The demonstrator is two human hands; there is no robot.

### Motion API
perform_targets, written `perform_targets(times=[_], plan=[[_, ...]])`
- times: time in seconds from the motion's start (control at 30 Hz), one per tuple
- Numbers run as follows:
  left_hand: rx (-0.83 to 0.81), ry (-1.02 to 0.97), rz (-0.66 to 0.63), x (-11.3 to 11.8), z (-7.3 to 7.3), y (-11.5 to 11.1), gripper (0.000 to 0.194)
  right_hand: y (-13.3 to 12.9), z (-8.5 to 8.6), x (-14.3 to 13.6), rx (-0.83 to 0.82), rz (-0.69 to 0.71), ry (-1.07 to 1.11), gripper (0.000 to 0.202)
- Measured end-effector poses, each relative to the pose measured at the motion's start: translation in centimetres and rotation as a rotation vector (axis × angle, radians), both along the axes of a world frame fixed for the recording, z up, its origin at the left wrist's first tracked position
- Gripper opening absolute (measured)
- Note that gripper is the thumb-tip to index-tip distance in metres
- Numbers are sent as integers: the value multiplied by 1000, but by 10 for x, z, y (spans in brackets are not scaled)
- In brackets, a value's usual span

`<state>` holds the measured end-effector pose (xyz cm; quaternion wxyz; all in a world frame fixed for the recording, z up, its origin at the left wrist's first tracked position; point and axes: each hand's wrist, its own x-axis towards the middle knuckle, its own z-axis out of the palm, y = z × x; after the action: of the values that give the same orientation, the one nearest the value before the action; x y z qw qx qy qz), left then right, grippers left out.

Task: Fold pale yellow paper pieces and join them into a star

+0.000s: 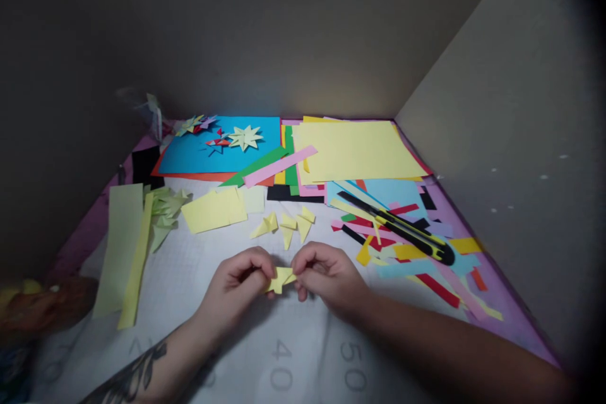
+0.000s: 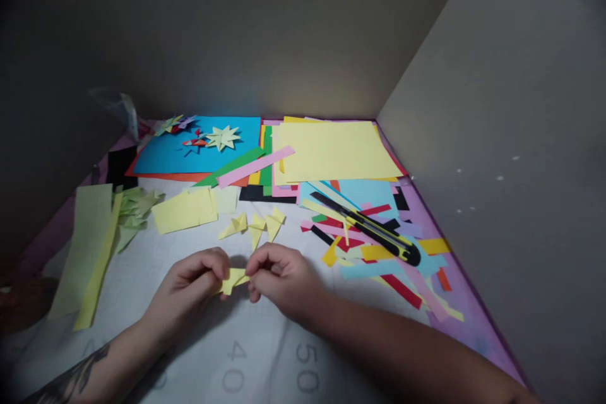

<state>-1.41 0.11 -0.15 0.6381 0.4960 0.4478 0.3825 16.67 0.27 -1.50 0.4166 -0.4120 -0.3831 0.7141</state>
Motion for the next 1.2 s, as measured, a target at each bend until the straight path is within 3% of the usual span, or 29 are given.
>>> perform_targets(times=[0.17, 0.3, 0.43, 0.6, 0.77, 0.97, 1.1, 1.2], plan=[[63, 114, -75, -1, 9, 1, 14, -2, 3, 4, 115, 15, -131, 11], [14, 144, -93, 2, 11, -1, 5, -2, 3, 9, 441, 17, -287, 18], [108, 232, -84, 3, 8, -4, 7, 0, 9, 12, 704, -12, -412, 18], [271, 375, -98, -1, 0, -7, 11, 2, 13, 7, 753, 10, -573, 13], [280, 380, -131, 0, -4, -11, 13, 0, 7, 2, 824, 41, -636, 14], [258, 403, -186, 2, 4, -7, 8, 1, 0, 4, 911, 48, -673, 12], [373, 459, -265, 2, 10, -2, 13, 2, -1, 4, 1022, 53, -739, 11], [439, 463, -256, 1, 12, -1, 16, 3, 2, 4, 1052, 70, -776, 11]])
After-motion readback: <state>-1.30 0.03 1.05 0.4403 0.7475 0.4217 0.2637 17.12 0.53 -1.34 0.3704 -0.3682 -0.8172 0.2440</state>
